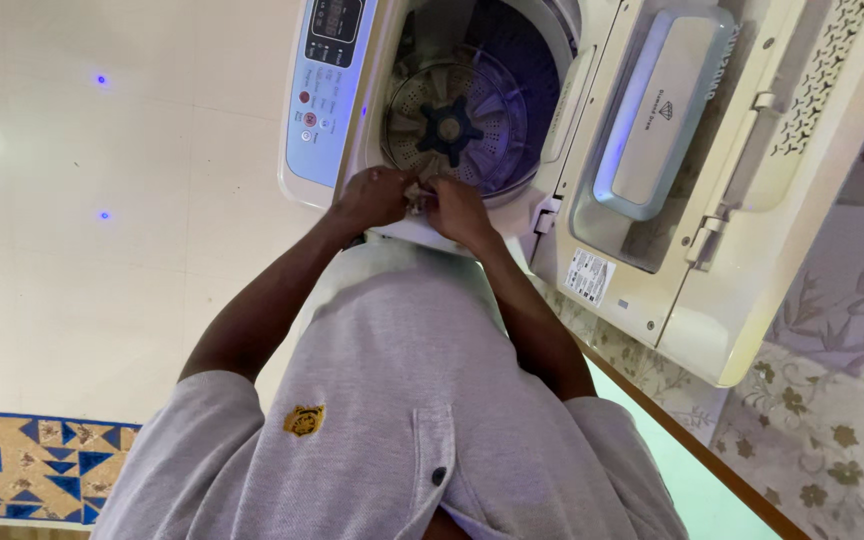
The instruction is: The person wipes the exterior surfaces, control panel, and lid of a washing machine with a cloth, then opens the lid to wipe the inner rim and interior before placing the cloth inside.
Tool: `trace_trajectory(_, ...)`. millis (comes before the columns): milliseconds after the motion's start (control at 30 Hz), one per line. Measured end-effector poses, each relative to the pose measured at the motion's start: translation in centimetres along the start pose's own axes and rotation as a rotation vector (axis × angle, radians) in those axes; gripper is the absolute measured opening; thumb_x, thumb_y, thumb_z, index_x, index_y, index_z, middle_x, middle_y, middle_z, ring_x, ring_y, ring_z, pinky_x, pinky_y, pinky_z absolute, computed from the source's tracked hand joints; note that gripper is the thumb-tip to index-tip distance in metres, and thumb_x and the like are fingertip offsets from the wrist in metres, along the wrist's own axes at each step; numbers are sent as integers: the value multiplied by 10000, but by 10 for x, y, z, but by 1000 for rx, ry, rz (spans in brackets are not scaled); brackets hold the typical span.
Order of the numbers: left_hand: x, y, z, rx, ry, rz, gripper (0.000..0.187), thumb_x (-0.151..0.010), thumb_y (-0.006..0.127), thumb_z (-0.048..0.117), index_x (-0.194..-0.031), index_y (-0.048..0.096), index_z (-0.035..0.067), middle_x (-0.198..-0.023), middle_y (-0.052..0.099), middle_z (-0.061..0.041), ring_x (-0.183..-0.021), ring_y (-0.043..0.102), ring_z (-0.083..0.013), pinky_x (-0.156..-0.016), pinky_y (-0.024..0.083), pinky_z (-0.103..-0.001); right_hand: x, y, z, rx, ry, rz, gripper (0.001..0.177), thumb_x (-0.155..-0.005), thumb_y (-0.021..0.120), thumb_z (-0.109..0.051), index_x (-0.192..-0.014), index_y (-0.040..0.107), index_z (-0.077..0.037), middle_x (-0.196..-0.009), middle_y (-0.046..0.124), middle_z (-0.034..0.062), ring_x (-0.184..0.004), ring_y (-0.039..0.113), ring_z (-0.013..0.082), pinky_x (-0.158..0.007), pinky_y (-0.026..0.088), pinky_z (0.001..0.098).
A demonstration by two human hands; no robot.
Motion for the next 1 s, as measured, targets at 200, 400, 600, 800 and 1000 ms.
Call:
trace_trajectory(200,-21,33,12,110,78,19,398,-833,709,177,-1226,676,119,-1175,724,-177,-1066,708,-363,-949,547,-497,28,-23,29,-33,147,18,273,-914,664,-154,-1160,748,-69,-1064,731,212,-953,714,399,-895,548,493)
trace_trajectory(400,-71,80,79,294,141,-134,453,-874,669,251,-1289,599,84,-1257,681,-188,-1206,639,-356,-1047,499,-481,57,-59,41,420,122,165,338,-711,742,-111,-1045,771,-68,-1040,748,176,-1001,714,363,-1065,405,536)
trace_trajectory(600,-57,75,48,225,154,-65,439,-837,665,166,-1271,610,128,-1241,678,-160,-1173,635,-345,-999,489,-498,59,-35,39,393,174,202,301,-795,698,-79,-1092,732,-46,-1084,729,158,-991,711,367,-953,498,497)
trace_trajectory(800,-7,11,-5,-135,190,93,468,-786,678,46,-1241,685,158,-1086,729,-148,-1049,702,-337,-1100,471,-465,28,3,-2,-105,-29,266,248,-868,656,-58,-1110,710,-65,-1076,713,187,-936,713,367,-810,559,469)
trace_trajectory(1000,39,-36,-33,56,35,171,437,-803,619,-41,-1158,764,170,-1099,763,-132,-1061,701,-352,-915,567,-446,4,17,-49,-169,-87,285,180,-910,672,-47,-1086,707,-41,-1056,729,187,-982,725,353,-846,565,444)
Point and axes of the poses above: each hand's wrist, its own x-axis away from the middle knuckle, its own y-axis out of the palm, z = x × y, the point moved 8 cm from there along -x, towards the middle knuckle
